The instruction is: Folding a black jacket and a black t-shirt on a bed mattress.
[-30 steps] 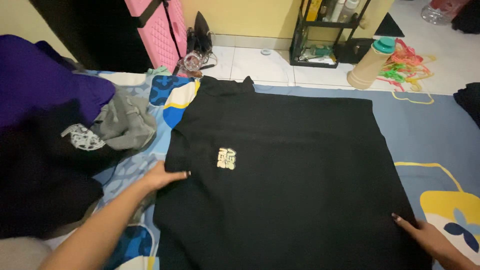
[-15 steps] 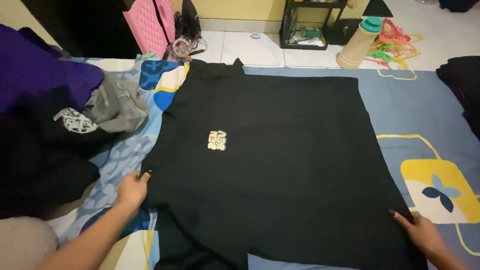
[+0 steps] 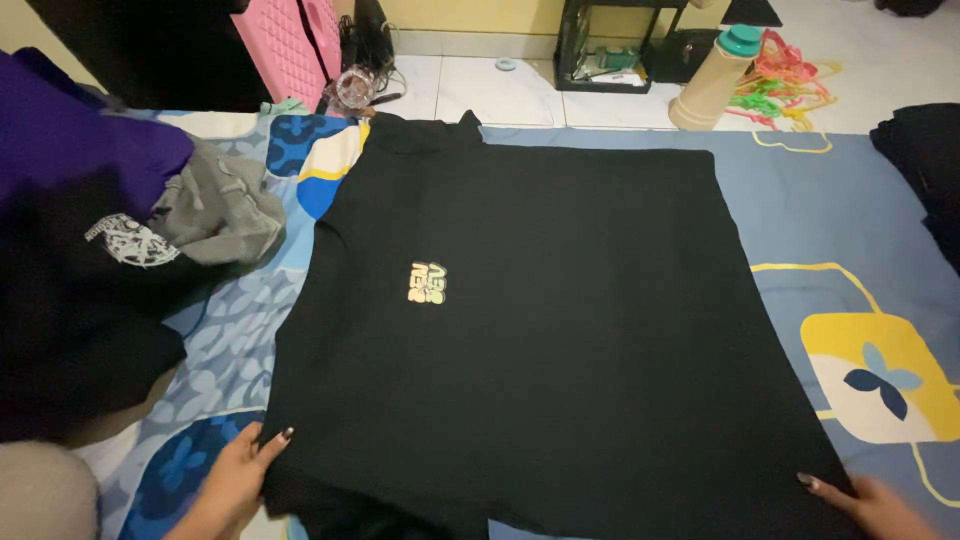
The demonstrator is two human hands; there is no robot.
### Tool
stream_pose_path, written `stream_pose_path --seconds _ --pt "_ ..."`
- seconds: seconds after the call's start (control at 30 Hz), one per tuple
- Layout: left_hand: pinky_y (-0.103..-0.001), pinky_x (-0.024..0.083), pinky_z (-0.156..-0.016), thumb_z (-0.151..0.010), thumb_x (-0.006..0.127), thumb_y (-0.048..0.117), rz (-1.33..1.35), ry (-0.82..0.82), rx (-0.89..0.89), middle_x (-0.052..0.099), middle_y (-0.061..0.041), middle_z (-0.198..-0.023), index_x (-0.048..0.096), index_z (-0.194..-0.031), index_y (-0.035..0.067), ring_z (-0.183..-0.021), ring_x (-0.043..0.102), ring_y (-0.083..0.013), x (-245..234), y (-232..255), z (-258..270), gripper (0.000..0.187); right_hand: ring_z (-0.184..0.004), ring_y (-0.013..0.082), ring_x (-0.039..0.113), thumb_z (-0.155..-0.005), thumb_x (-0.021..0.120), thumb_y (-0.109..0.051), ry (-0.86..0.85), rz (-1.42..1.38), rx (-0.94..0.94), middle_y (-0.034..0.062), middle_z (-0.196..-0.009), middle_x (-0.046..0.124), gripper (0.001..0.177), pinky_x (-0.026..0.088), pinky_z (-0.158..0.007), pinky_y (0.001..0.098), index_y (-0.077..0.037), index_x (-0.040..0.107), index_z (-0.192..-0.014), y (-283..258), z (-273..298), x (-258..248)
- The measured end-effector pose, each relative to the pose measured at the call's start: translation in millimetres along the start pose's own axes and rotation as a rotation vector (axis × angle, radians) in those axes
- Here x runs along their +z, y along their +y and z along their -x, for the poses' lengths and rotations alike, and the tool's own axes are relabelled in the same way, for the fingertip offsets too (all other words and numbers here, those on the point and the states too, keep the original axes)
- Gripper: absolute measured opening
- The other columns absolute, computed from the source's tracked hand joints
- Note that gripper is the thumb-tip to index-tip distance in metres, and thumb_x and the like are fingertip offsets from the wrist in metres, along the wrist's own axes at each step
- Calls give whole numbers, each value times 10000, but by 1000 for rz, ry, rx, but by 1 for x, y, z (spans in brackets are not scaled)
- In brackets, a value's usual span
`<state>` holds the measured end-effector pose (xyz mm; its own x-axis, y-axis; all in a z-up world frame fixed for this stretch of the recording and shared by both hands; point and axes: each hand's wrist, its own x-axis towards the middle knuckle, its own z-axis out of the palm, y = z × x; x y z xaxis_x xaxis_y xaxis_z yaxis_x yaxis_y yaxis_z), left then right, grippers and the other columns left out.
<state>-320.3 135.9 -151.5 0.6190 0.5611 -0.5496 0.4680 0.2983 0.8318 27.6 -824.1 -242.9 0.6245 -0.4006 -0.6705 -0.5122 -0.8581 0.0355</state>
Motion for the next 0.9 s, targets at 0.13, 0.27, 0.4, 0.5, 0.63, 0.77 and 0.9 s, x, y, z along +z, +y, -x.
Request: stream_pose_path --seconds 0.13,0.27,0.4,0.5,0.63,0.77,0.9 --pt "-347 488 -654 -965 674 149 -187 20 145 693 -145 -833 660 -1069 -51 -735 606 -192 -8 -22 -10 226 -1026 325 683 -877 680 -669 9 -21 31 210 -1137 679 712 620 -906 506 -49 674 -1226 1 8 -5" --pt "-365 462 -639 -963 721 172 -168 42 84 652 -177 -844 651 -1085 -79 -735 573 -225 -13 -37 -15 288 -970 292 694 -882 683 -613 -90 -41 -7 183 -1078 706 606 615 -884 472 -65 694 -1142 -1 28 -6" --pt "-385 560 -770 -883 830 200 -411 12 -230 649 -268 -1013 533 -1230 -134 -899 655 -274 -15 -28 -6 566 -931 282 731 -836 787 -489 -116 -16 -66 170 -1032 749 501 638 -862 440 -57 729 -1082 13 3 2" --pt "-410 614 -813 -833 851 169 -436 -91 -328 718 -320 -1052 549 -1201 -134 -942 731 -310 -19 -13 10 564 -958 281 734 -825 826 -417 -226 -84 -81 166 -1038 754 451 631 -894 452 -55 731 -1078 13 15 0" --pt "-400 634 -764 -811 850 134 -378 -210 -315 785 -276 -978 648 -1108 -101 -869 772 -286 -19 -1 21 428 -1045 266 713 -835 845 -326 -469 -250 -91 150 -1082 742 398 581 -991 483 -61 722 -1106 15 36 -13" --pt "-401 619 -708 -840 824 120 -352 -182 -360 786 -233 -874 678 -1048 -59 -770 761 -273 -21 -8 13 311 -1040 292 708 -824 857 -265 -457 -318 -66 173 -1061 734 380 584 -994 509 -39 705 -1090 18 28 -10" --pt "-368 513 -607 -832 841 102 -478 -181 -219 672 -164 -732 670 -922 -86 -631 617 -212 -29 -19 6 269 -1010 273 693 -827 839 -363 -301 -101 -93 151 -1024 723 400 584 -973 476 -66 700 -1056 23 21 -4"
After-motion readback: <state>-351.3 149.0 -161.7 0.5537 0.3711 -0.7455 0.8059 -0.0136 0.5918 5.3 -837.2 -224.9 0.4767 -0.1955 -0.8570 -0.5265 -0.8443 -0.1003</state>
